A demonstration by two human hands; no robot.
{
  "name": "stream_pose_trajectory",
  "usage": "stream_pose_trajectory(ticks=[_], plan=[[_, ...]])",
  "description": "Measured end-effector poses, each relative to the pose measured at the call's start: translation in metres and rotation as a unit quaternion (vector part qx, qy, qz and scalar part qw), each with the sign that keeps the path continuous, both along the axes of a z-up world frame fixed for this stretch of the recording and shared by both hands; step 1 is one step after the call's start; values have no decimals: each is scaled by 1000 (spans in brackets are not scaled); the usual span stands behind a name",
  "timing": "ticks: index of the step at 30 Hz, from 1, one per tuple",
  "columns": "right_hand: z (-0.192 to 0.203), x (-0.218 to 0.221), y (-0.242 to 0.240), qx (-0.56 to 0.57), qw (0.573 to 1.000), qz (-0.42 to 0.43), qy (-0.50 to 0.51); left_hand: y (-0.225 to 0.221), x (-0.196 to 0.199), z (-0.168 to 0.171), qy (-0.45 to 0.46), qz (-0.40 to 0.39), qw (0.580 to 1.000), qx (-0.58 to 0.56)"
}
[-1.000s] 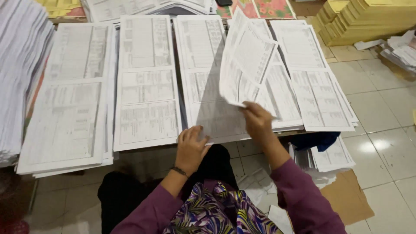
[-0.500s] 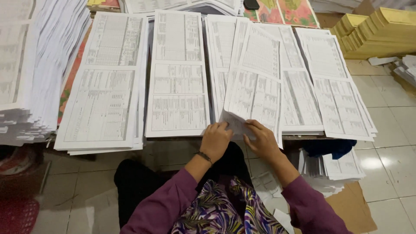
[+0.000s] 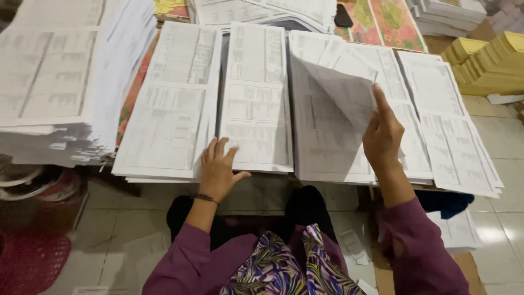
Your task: Sorting and organizing printed paper forms into different stacks on a production table.
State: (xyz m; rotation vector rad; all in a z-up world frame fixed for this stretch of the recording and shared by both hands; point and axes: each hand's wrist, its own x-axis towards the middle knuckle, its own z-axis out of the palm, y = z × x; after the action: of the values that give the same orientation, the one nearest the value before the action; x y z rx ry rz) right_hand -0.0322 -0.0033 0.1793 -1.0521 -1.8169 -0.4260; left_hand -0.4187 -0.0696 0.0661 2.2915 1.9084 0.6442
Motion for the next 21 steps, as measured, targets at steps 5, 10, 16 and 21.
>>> stream_pose_trajectory(ticks=[5,10,16,21], plan=[[-91,-70,33,16,990,61,-128,-4,-20,-50,9,-9,999,36],[-111,-182,-36,-101,977,141,-125,13,-16,-71,12,1,999,40],[-150,-179,-19,-322,933,130,-97,-8,-40,-10,-79,18,995,55],[-69,-156,-23,-450,745,143,472,-49,-119,38,-27,103,990,-95]])
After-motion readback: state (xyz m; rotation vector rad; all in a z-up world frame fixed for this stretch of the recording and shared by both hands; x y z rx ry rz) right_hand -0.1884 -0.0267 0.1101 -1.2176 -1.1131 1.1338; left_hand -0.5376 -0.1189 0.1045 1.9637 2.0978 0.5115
